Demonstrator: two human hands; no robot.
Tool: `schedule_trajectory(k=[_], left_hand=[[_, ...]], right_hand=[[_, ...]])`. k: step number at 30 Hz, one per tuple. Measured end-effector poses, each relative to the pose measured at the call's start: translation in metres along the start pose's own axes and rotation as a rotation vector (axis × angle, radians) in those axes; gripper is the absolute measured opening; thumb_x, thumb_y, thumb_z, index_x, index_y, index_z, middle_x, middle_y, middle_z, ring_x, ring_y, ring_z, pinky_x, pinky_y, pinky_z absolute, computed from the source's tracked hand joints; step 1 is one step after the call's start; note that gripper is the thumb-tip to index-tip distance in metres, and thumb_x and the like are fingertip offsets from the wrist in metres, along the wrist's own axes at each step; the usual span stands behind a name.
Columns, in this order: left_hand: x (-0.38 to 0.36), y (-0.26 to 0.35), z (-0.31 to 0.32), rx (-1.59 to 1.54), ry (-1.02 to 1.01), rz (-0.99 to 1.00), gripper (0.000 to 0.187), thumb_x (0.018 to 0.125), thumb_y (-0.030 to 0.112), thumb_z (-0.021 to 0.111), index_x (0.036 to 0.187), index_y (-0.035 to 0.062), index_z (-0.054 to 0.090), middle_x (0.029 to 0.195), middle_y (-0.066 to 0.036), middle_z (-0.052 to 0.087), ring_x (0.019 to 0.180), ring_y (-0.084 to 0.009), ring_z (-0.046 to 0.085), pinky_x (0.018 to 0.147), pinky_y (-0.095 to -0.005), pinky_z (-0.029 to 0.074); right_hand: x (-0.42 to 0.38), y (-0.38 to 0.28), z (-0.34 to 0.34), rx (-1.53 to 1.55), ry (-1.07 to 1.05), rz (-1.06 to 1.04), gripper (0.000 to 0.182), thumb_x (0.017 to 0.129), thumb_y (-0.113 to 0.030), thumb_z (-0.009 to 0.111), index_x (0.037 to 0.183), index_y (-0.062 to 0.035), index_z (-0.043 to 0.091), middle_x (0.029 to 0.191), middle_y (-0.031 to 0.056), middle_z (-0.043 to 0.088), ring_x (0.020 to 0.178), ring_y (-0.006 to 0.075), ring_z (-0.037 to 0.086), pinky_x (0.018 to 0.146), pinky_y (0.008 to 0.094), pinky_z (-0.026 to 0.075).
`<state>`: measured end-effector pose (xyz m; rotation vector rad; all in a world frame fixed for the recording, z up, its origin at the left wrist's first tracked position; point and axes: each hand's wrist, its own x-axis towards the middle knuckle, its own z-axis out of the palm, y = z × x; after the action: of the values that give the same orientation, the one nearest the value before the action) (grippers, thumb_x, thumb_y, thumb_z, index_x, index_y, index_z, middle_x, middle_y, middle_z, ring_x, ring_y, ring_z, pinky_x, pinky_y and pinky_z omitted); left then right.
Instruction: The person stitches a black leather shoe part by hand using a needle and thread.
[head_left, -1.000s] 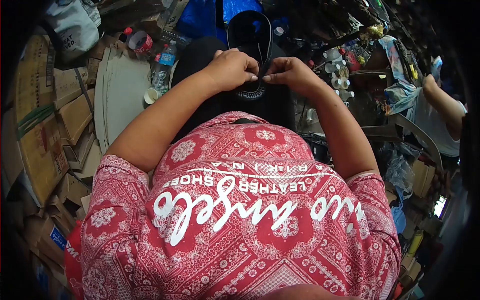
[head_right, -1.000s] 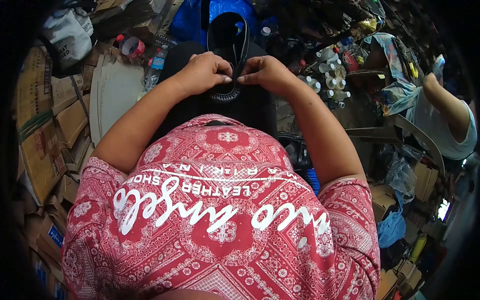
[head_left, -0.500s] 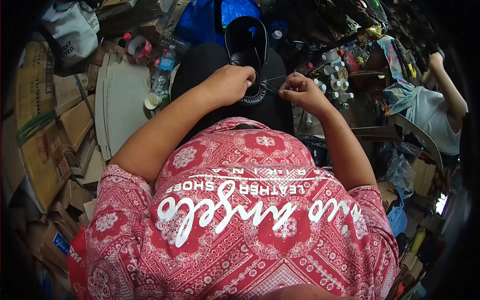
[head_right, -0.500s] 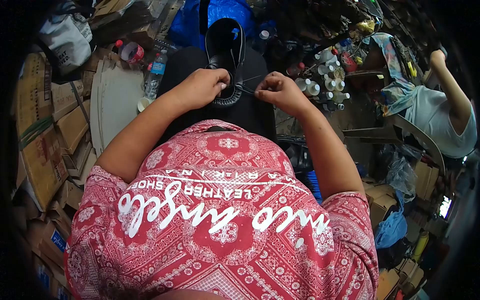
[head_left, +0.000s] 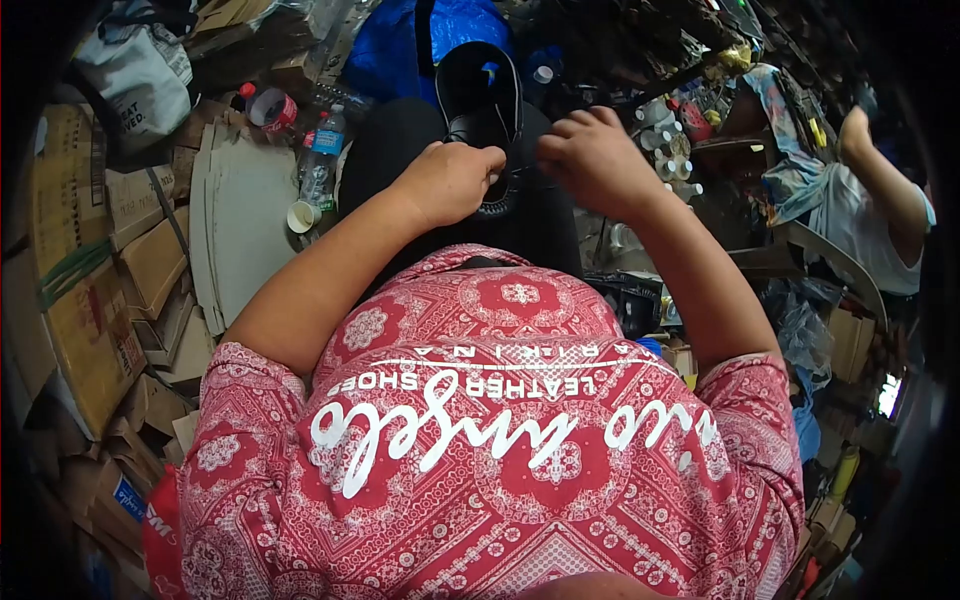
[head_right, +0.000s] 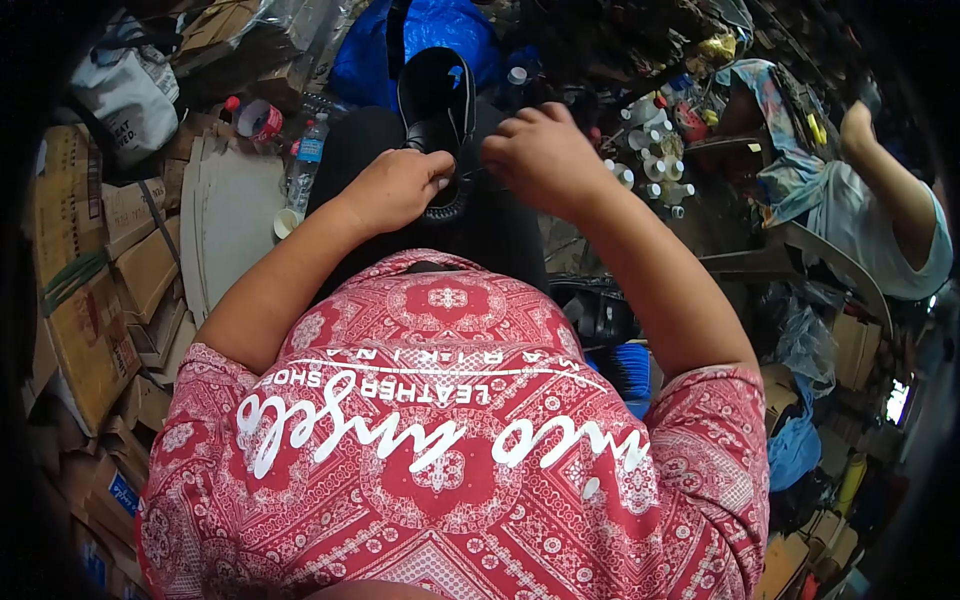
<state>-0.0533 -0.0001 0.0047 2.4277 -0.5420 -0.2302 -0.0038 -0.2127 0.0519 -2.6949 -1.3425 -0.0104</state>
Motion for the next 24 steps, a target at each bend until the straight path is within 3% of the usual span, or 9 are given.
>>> schedule_trajectory(k=[3, 10, 13, 14, 16, 18, 20, 22, 24], left_hand=[[0.001, -0.003, 0.000, 0.051, -0.070, 0.008, 0.012, 0.084, 0.010, 0.051, 0.094, 0.0087, 0.058, 0.083, -0.015, 0.064, 0.087, -0.0350, 0.061, 0.078, -0.0467, 0.046], [-0.039, -0.016, -0.012, 0.285, 0.064, 0.197, 0.014, 0.083, 0.006, 0.050, 0.092, 0.0121, 0.057, 0.080, -0.008, 0.059, 0.084, -0.0273, 0.058, 0.076, -0.0398, 0.041], [-0.069, -0.032, -0.034, 0.324, 0.103, 0.129, 0.012, 0.081, 0.005, 0.053, 0.090, 0.0112, 0.058, 0.078, -0.006, 0.058, 0.081, -0.0270, 0.057, 0.073, -0.0389, 0.040], [-0.074, -0.032, -0.044, 0.297, 0.082, 0.075, 0.012, 0.080, 0.004, 0.055, 0.090, 0.0104, 0.059, 0.078, -0.006, 0.059, 0.081, -0.0277, 0.057, 0.074, -0.0391, 0.040], [-0.070, -0.028, -0.053, 0.150, 0.182, 0.108, 0.007, 0.082, 0.004, 0.059, 0.089, 0.0068, 0.059, 0.080, -0.005, 0.060, 0.080, -0.0233, 0.059, 0.074, -0.0360, 0.042], [-0.054, -0.012, -0.062, -0.404, 0.247, 0.086, 0.006, 0.085, 0.005, 0.062, 0.089, 0.0031, 0.059, 0.082, -0.005, 0.061, 0.082, -0.0168, 0.060, 0.074, -0.0322, 0.044], [-0.033, 0.006, -0.050, -0.498, 0.294, 0.184, 0.007, 0.089, 0.009, 0.062, 0.089, 0.0023, 0.058, 0.082, -0.003, 0.060, 0.083, -0.0116, 0.059, 0.073, -0.0275, 0.045], [-0.017, 0.016, -0.026, -1.281, 0.177, 0.222, 0.009, 0.093, 0.013, 0.058, 0.092, 0.0043, 0.057, 0.082, -0.002, 0.061, 0.081, -0.0122, 0.058, 0.076, -0.0264, 0.046], [-0.019, 0.009, -0.017, -1.374, 0.067, 0.118, 0.013, 0.097, 0.019, 0.053, 0.093, 0.0073, 0.053, 0.083, -0.002, 0.059, 0.075, -0.0112, 0.056, 0.070, -0.0237, 0.046]], right_hand=[[0.008, -0.009, 0.012, -0.116, -0.257, -0.108, 0.012, 0.080, -0.013, 0.055, 0.092, -0.0138, 0.058, 0.080, 0.0039, 0.061, 0.090, 0.0239, 0.059, 0.088, 0.0393, 0.038], [-0.012, 0.016, 0.022, 0.026, -0.144, -0.168, 0.015, 0.076, -0.009, 0.058, 0.090, -0.0135, 0.057, 0.077, 0.0042, 0.060, 0.088, 0.0253, 0.059, 0.090, 0.0411, 0.038], [-0.035, 0.038, 0.026, -0.016, -0.166, 0.065, 0.010, 0.077, -0.009, 0.057, 0.086, -0.0139, 0.058, 0.078, 0.0056, 0.063, 0.087, 0.0278, 0.060, 0.088, 0.0416, 0.039], [-0.043, 0.049, 0.030, 0.199, -0.121, 0.120, 0.003, 0.081, -0.008, 0.060, 0.082, -0.0107, 0.059, 0.079, 0.0053, 0.064, 0.084, 0.0241, 0.061, 0.085, 0.0376, 0.043], [-0.025, 0.015, -0.003, 0.926, -0.038, 0.730, 0.009, 0.088, -0.011, 0.060, 0.079, -0.0088, 0.060, 0.080, 0.0042, 0.064, 0.083, 0.0187, 0.061, 0.081, 0.0335, 0.046], [-0.012, 0.016, 0.010, 1.177, 0.069, 0.709, 0.010, 0.090, -0.015, 0.059, 0.082, -0.0082, 0.060, 0.083, 0.0041, 0.064, 0.083, 0.0172, 0.060, 0.079, 0.0332, 0.047], [0.000, 0.010, 0.024, 1.426, 0.186, 0.678, 0.013, 0.093, -0.018, 0.058, 0.086, -0.0077, 0.060, 0.087, 0.0041, 0.064, 0.083, 0.0156, 0.060, 0.078, 0.0330, 0.048], [0.018, -0.011, 0.037, 2.047, 0.442, 0.586, 0.011, 0.093, -0.020, 0.058, 0.092, -0.0094, 0.057, 0.091, 0.0051, 0.062, 0.083, 0.0170, 0.059, 0.077, 0.0340, 0.048], [0.017, -0.014, 0.040, 2.152, 0.429, 0.585, 0.013, 0.093, -0.023, 0.059, 0.096, -0.0110, 0.055, 0.091, 0.0025, 0.058, 0.078, 0.0137, 0.055, 0.072, 0.0305, 0.047]])
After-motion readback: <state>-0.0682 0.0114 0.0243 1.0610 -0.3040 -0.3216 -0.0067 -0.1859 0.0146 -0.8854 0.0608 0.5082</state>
